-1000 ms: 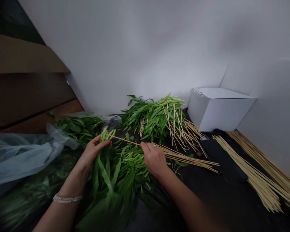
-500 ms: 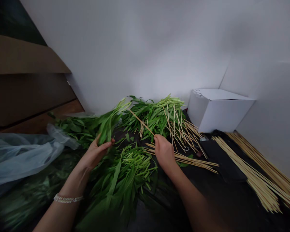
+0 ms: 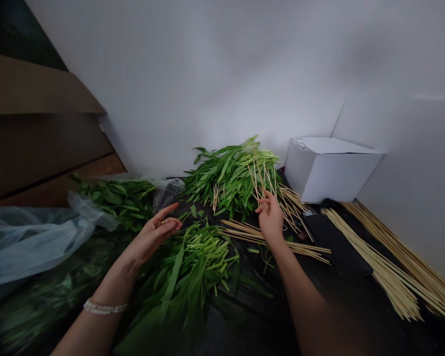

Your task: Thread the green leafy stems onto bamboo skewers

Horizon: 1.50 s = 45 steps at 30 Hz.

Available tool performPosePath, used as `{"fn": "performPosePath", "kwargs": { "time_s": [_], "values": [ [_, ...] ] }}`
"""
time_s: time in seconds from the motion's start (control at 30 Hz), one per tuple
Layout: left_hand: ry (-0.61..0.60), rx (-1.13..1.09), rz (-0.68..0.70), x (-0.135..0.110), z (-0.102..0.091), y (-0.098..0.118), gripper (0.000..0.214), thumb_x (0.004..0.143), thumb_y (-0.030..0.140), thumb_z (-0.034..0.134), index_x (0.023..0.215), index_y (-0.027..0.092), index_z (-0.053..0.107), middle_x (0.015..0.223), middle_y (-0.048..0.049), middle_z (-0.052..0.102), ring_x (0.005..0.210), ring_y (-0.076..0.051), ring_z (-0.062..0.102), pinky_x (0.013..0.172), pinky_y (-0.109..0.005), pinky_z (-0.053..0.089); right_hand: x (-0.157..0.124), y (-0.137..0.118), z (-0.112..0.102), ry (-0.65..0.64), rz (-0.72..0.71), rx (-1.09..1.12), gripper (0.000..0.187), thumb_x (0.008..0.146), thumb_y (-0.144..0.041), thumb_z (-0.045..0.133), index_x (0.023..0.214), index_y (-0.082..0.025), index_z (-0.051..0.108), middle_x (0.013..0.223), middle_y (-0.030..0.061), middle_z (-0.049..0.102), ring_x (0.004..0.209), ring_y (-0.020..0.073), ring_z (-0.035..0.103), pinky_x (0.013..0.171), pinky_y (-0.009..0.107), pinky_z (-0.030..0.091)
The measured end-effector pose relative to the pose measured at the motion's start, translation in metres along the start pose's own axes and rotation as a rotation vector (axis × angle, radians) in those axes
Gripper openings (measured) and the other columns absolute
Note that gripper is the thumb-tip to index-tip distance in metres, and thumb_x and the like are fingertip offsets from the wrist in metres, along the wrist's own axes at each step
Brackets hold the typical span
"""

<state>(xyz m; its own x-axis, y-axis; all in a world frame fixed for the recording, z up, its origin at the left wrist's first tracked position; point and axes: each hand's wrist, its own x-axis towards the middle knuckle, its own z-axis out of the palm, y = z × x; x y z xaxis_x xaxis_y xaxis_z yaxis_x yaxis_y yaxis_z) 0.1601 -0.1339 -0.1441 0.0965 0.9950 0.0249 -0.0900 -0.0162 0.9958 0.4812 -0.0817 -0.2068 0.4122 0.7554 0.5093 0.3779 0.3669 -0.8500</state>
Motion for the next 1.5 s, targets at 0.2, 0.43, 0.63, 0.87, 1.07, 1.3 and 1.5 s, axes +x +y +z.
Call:
{"fn": "performPosePath", "kwargs": {
  "time_s": [0.2, 0.43, 0.63, 0.87, 1.07, 1.3, 1.5],
  "values": [
    [-0.013, -0.006, -0.017, 0.001, -0.001, -0.004, 0.074, 0.065, 0.032, 0.080, 0.133, 0.020, 0.052, 0.085, -0.0047, 0.070, 0.081, -0.017, 0.064, 0.071, -0.024, 0.047, 0.007, 0.013, -0.005, 0.032, 0.041, 0.034, 0.043, 0.083, -0.026, 0.040, 0.123, -0.017, 0.052, 0.093, 0.0065, 0.063, 0.063, 0.0130, 0.061, 0.057, 0.027, 0.049],
    [-0.012, 0.003, -0.016, 0.002, -0.002, -0.004, 0.070, 0.066, 0.031, 0.079, 0.131, 0.019, 0.054, 0.083, -0.0034, 0.070, 0.080, -0.015, 0.064, 0.072, -0.023, 0.047, 0.012, 0.001, -0.021, 0.214, -0.310, -0.430, 0.040, 0.079, -0.011, 0.039, 0.112, -0.015, 0.061, 0.105, 0.0147, 0.062, 0.104, 0.0271, 0.055, 0.093, 0.048, 0.044],
    [-0.015, 0.059, -0.003, 0.002, 0.000, -0.007, 0.054, 0.066, 0.036, 0.080, 0.115, 0.018, 0.066, 0.084, -0.0053, 0.071, 0.083, -0.018, 0.065, 0.076, -0.026, 0.048, -0.013, -0.033, -0.002, -0.080, -0.627, -0.470, 0.031, 0.089, -0.011, 0.038, 0.108, -0.015, 0.062, 0.103, 0.0123, 0.063, 0.102, 0.0221, 0.055, 0.091, 0.036, 0.043],
    [0.051, 0.393, 0.075, 0.010, -0.003, -0.015, 0.038, 0.068, 0.053, 0.071, 0.068, 0.015, 0.069, 0.057, 0.0007, 0.060, 0.053, -0.011, 0.049, 0.055, -0.023, 0.037, -0.037, -0.045, 0.013, -0.791, -0.468, -0.944, 0.026, 0.094, -0.031, 0.046, 0.086, -0.017, 0.067, 0.089, 0.0083, 0.066, 0.087, 0.0197, 0.059, 0.075, 0.028, 0.042],
    [0.043, 0.781, 0.150, 0.010, -0.005, -0.023, 0.041, 0.074, 0.055, 0.063, 0.067, 0.016, 0.069, 0.060, -0.0005, 0.062, 0.057, -0.014, 0.050, 0.055, -0.024, 0.034, -0.035, -0.052, 0.008, -0.883, -0.372, -1.004, 0.022, 0.090, -0.032, 0.050, 0.095, -0.019, 0.067, 0.098, 0.0076, 0.067, 0.090, 0.0198, 0.062, 0.071, 0.026, 0.041],
    [-0.095, 0.867, 0.120, 0.009, -0.009, -0.030, 0.029, 0.074, 0.043, 0.065, 0.078, 0.017, 0.075, 0.074, -0.0039, 0.072, 0.070, -0.019, 0.061, 0.065, -0.027, 0.042, -0.038, -0.047, 0.011, -0.828, -0.426, -1.071, 0.024, 0.092, -0.018, 0.042, 0.089, -0.016, 0.065, 0.091, 0.0090, 0.067, 0.085, 0.0206, 0.063, 0.069, 0.028, 0.039],
    [-0.095, 0.825, 0.119, 0.010, -0.008, -0.029, 0.029, 0.076, 0.044, 0.062, 0.076, 0.018, 0.076, 0.074, -0.0038, 0.073, 0.070, -0.020, 0.063, 0.065, -0.027, 0.044, -0.041, -0.056, 0.014, -0.730, -0.479, -0.965, 0.023, 0.096, -0.025, 0.043, 0.084, -0.019, 0.061, 0.085, 0.0050, 0.066, 0.082, 0.0177, 0.062, 0.068, 0.027, 0.035]
  ]
}}
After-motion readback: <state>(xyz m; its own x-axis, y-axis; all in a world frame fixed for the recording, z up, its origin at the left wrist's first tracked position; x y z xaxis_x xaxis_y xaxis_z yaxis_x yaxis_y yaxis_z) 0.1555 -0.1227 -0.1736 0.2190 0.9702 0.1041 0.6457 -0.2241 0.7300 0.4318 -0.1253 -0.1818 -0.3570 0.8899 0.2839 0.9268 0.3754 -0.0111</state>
